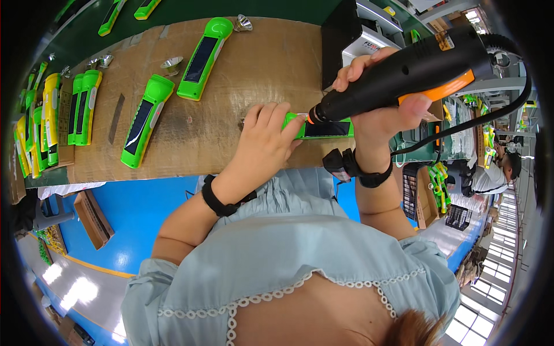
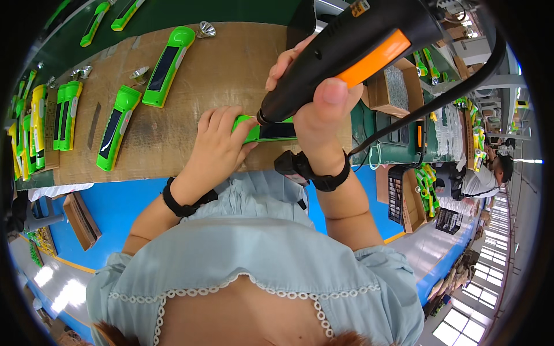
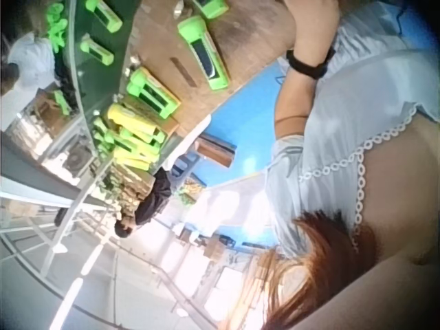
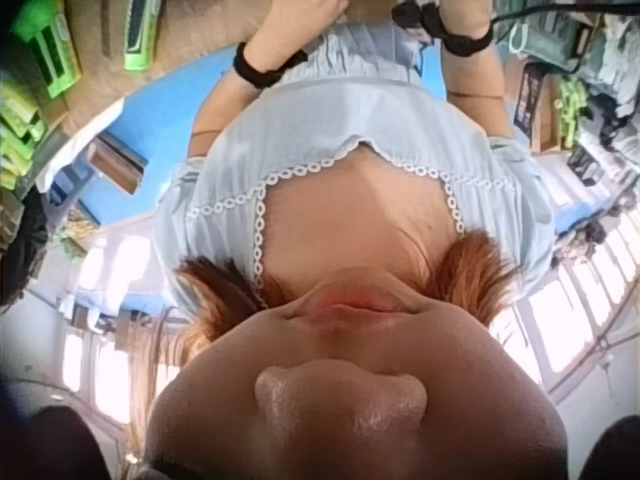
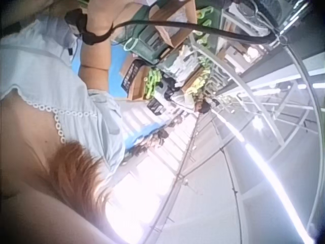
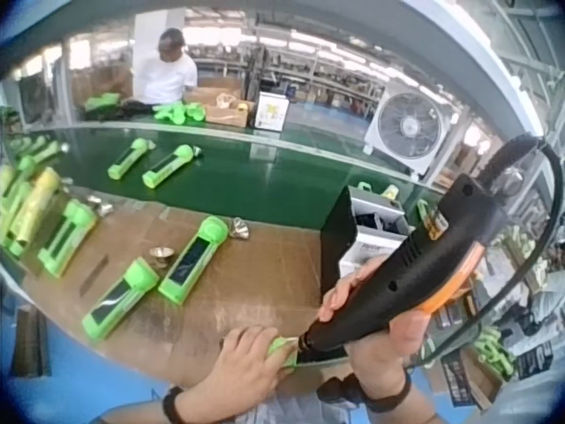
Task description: Assembling the bodies and components of solar-powered flashlights using an electric screwdriver.
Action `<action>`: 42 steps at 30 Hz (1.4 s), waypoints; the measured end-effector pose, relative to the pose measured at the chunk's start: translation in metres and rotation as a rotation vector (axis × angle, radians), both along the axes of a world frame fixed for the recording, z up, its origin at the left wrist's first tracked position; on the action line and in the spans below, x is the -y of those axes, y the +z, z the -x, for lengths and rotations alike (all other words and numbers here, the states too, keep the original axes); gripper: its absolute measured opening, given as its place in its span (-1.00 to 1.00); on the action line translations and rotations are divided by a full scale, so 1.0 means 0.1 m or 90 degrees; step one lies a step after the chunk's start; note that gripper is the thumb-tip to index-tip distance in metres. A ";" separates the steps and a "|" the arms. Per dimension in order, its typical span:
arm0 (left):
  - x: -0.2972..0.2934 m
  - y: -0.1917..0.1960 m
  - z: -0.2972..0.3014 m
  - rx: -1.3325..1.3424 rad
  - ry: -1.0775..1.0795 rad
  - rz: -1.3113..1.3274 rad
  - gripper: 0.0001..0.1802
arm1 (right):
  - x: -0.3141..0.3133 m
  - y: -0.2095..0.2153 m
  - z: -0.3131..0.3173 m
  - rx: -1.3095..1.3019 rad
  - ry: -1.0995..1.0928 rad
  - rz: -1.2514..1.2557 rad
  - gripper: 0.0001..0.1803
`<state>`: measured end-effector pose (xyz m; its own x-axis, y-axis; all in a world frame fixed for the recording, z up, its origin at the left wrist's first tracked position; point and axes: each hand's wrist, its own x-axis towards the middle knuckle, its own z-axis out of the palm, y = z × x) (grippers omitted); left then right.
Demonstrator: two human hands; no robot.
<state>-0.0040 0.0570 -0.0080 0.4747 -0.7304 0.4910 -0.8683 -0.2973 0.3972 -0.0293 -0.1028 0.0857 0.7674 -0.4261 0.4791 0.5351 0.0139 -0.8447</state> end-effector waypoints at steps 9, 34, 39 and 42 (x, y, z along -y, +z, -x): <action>0.08 0.03 -0.05 -0.053 0.024 0.000 -0.46 | 0.01 -0.01 0.00 0.028 -0.023 -0.019 -0.09; 0.31 0.13 -0.12 -0.152 0.102 0.082 -0.90 | 0.05 0.06 0.12 -0.007 -0.086 0.036 0.01; 0.35 0.13 -0.14 -0.131 0.117 0.096 -0.92 | 0.14 0.06 0.14 0.007 -0.093 0.034 -0.01; 0.37 0.16 -0.15 -0.110 0.130 0.072 -0.92 | 0.13 0.08 0.11 0.020 -0.082 0.020 -0.01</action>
